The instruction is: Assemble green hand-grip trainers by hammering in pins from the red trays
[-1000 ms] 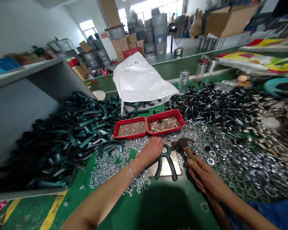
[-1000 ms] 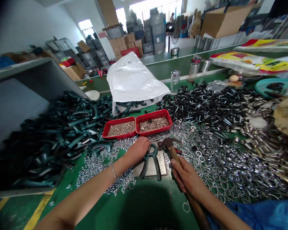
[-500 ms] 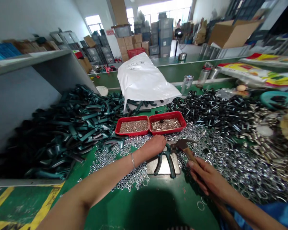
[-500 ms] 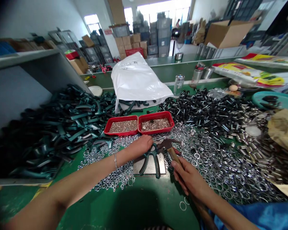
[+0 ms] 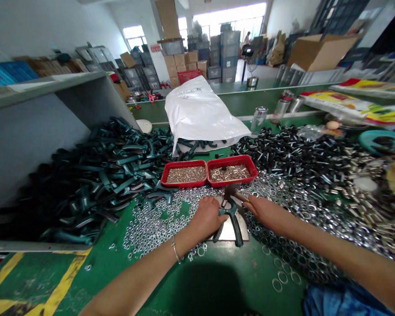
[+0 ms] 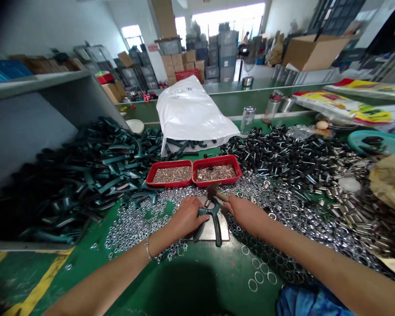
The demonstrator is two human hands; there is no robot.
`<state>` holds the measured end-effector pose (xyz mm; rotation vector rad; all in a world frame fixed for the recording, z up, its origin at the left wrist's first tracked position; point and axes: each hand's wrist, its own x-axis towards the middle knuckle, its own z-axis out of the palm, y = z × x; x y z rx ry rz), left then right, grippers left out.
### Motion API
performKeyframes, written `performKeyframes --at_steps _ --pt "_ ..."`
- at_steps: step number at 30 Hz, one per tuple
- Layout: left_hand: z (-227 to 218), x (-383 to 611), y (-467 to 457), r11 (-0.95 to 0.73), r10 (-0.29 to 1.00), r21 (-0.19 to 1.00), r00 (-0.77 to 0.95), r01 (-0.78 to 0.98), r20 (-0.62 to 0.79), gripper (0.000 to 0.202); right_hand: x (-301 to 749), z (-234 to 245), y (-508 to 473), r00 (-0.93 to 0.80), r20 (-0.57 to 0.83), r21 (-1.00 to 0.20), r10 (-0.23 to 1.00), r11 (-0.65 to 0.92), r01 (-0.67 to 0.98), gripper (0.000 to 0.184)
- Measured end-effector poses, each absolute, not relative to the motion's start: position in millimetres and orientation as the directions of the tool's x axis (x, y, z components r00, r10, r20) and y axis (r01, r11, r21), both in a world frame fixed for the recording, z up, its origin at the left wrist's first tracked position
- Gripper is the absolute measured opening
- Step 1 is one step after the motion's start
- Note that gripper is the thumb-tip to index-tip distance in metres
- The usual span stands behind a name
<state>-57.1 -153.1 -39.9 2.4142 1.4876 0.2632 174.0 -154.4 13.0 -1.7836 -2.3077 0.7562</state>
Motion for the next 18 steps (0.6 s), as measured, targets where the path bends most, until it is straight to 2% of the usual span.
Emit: performKeyframes --at_steps 2,4,6,9,13,16,18 --pt "-39.0 -55.4 -151.2 -0.412 0.897 0.35 0.442 0.841 -0.006 0.035 171.4 7.5 -147.3 -0.357 -0.232 -0.454 0.905 0.224 0.862 0.036" --pt "-38.5 -54.7 -150.1 -0.418 0.895 0.354 0.446 0.837 0.0 0.034 170.5 5.1 -145.6 -0.359 -0.173 -0.471 0.917 0.243 0.848 0.039" --pt "-38.2 -54.7 -149.8 -0.413 0.896 0.348 0.443 0.841 -0.006 0.035 171.1 4.1 -147.1 -0.32 -0.163 -0.413 0.933 0.23 0.881 0.039" --pt "-37.7 -55.0 -151.0 -0.381 0.906 0.349 0.42 0.856 -0.041 0.036 174.2 3.9 -150.0 -0.334 -0.242 -0.339 0.911 0.243 0.909 0.038" --pt "-36.0 -55.4 -157.9 -0.387 0.912 0.364 0.411 0.847 0.013 0.041 176.9 4.7 -151.8 -0.356 -0.171 -0.418 0.919 0.259 0.871 0.04" --pt "-32.5 -54.4 -167.0 -0.347 0.937 0.309 0.342 0.886 0.073 0.044 175.8 3.2 -152.6 -0.339 -0.185 -0.311 0.922 0.272 0.911 0.037" --pt "-28.7 -53.8 -173.6 -0.306 0.952 0.262 0.292 0.915 0.09 0.044 175.5 1.4 -155.5 -0.378 -0.206 -0.311 0.903 0.306 0.9 0.037"
